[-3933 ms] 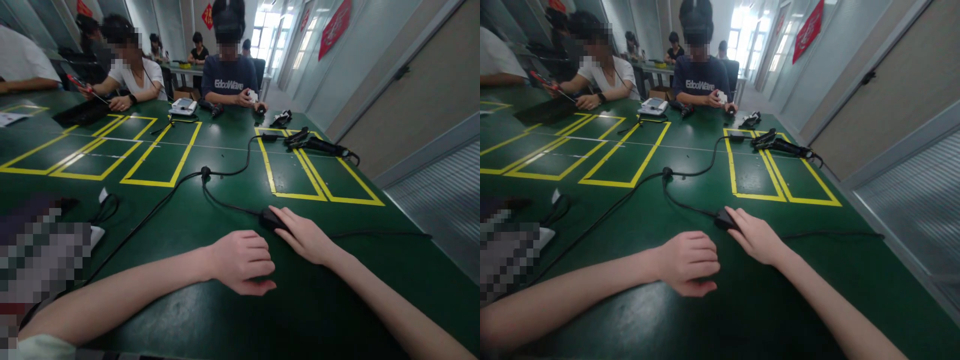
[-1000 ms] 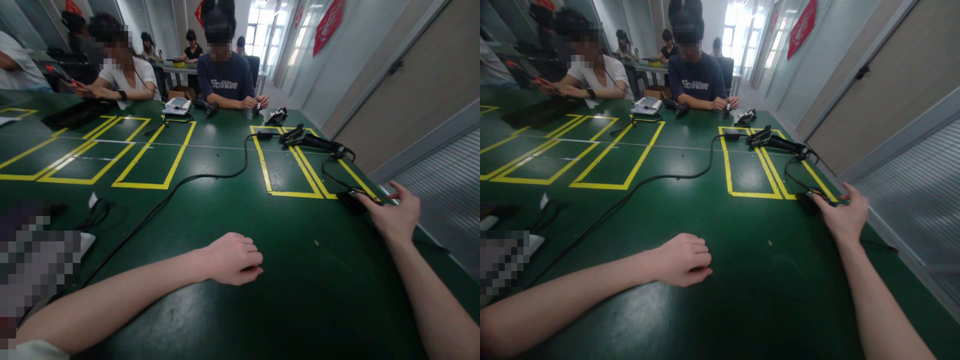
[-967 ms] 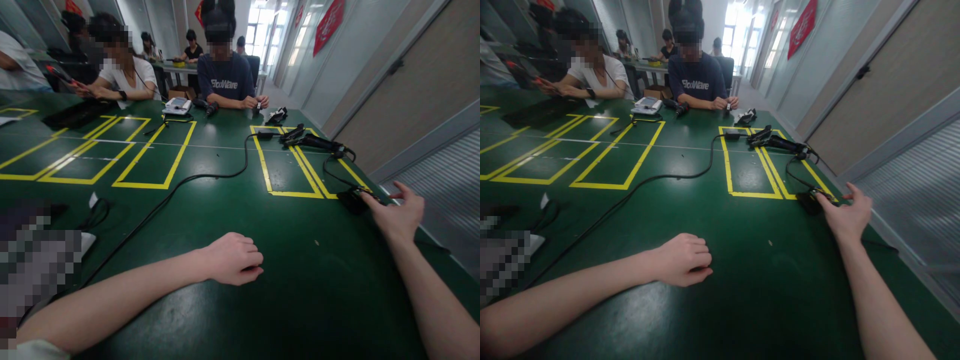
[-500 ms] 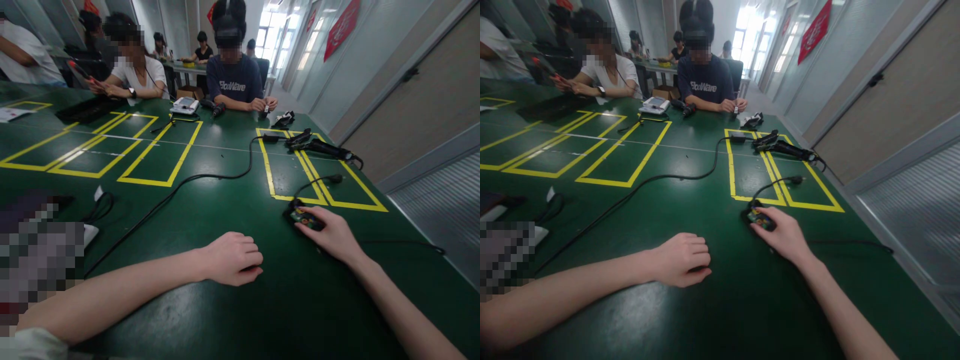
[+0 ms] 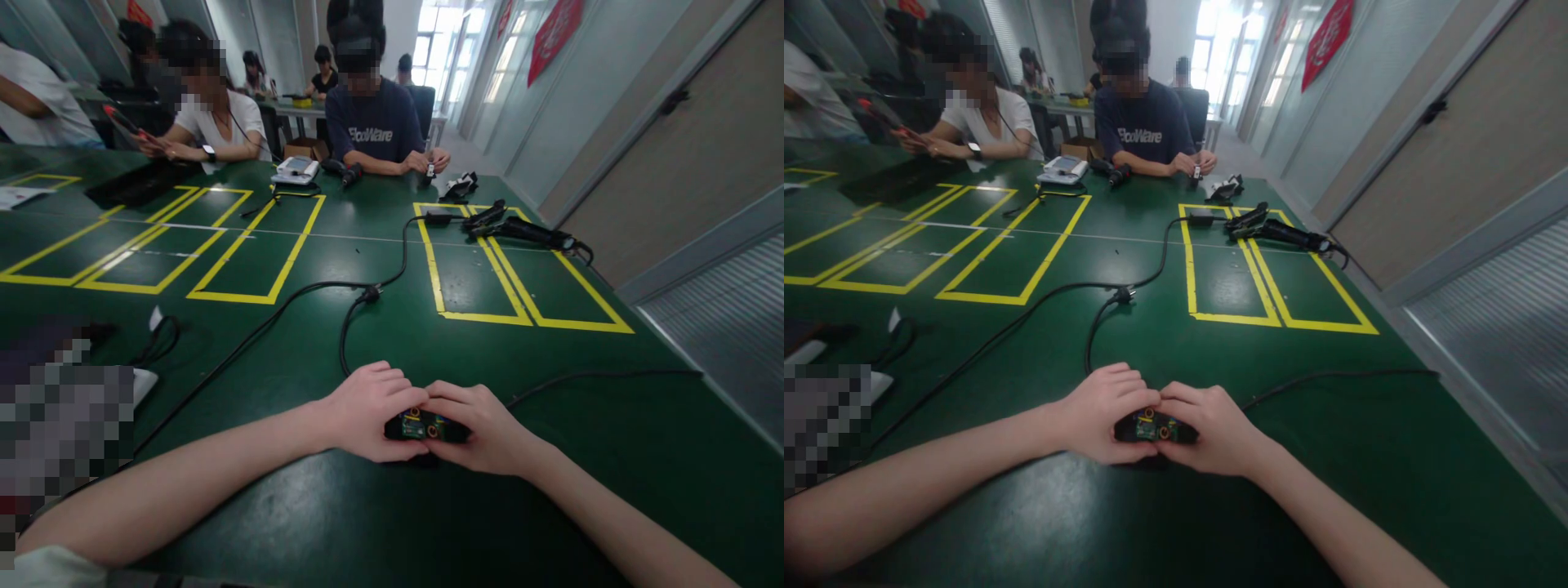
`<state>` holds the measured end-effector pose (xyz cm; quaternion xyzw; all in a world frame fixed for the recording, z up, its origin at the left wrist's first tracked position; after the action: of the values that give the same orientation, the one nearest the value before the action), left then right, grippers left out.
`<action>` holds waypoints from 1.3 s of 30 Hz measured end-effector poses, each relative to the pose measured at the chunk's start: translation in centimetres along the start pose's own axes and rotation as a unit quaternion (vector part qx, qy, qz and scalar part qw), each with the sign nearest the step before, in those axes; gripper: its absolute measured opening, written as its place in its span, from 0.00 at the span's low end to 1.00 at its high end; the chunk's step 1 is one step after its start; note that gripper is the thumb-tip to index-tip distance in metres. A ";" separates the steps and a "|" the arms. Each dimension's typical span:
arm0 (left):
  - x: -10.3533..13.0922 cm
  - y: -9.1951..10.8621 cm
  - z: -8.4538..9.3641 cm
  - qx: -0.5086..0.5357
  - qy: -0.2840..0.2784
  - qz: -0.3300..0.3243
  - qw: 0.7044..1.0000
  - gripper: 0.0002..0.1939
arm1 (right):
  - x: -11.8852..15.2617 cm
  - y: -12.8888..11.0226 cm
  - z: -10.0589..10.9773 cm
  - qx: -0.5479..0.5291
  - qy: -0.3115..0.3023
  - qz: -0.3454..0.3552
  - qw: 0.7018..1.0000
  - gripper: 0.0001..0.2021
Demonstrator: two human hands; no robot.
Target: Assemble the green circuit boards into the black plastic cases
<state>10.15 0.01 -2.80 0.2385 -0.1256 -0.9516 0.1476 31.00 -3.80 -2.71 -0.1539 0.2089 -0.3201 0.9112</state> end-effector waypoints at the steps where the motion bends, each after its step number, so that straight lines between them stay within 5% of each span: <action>1: 0.0 -0.1 0.1 -0.001 -0.001 0.014 1.000 0.22 | 0.0 0.2 0.0 0.001 0.012 0.000 1.000 0.14; 7: 0.0 -0.7 0.5 0.025 -0.015 0.079 0.996 0.26 | -0.1 0.6 0.4 -0.007 0.062 -0.002 0.998 0.14; 18: -0.2 -1.3 1.3 0.037 -0.062 0.061 0.996 0.41 | -1.3 0.7 0.2 -0.030 0.106 -0.032 0.993 0.11; 26: -0.1 -1.4 2.0 0.040 -0.051 0.144 0.988 0.31 | -2.6 0.6 -0.9 0.004 0.109 -0.057 0.992 0.10; 30: 1.3 -1.4 2.8 0.068 -0.017 0.133 0.989 0.30 | -3.1 0.2 -1.1 -0.019 0.088 -0.066 0.994 0.10; 39: 3.9 -1.2 3.6 0.071 -0.007 0.174 0.982 0.17 | -2.6 -0.4 -0.6 -0.035 0.022 -0.078 0.996 0.28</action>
<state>4.82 0.38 -1.76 0.2160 -0.2331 -0.9019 0.2925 28.69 -2.47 -2.37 -0.1945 0.2276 -0.3865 0.8724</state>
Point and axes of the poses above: each hand's wrist, its own x-axis away from the middle knuckle, its own z-axis out of the back of the hand, y = z × x, the point moved 2 cm from there along -x, towards the middle knuckle, and after that the axes turned 3 degrees about -y, right-handed, at the moved point
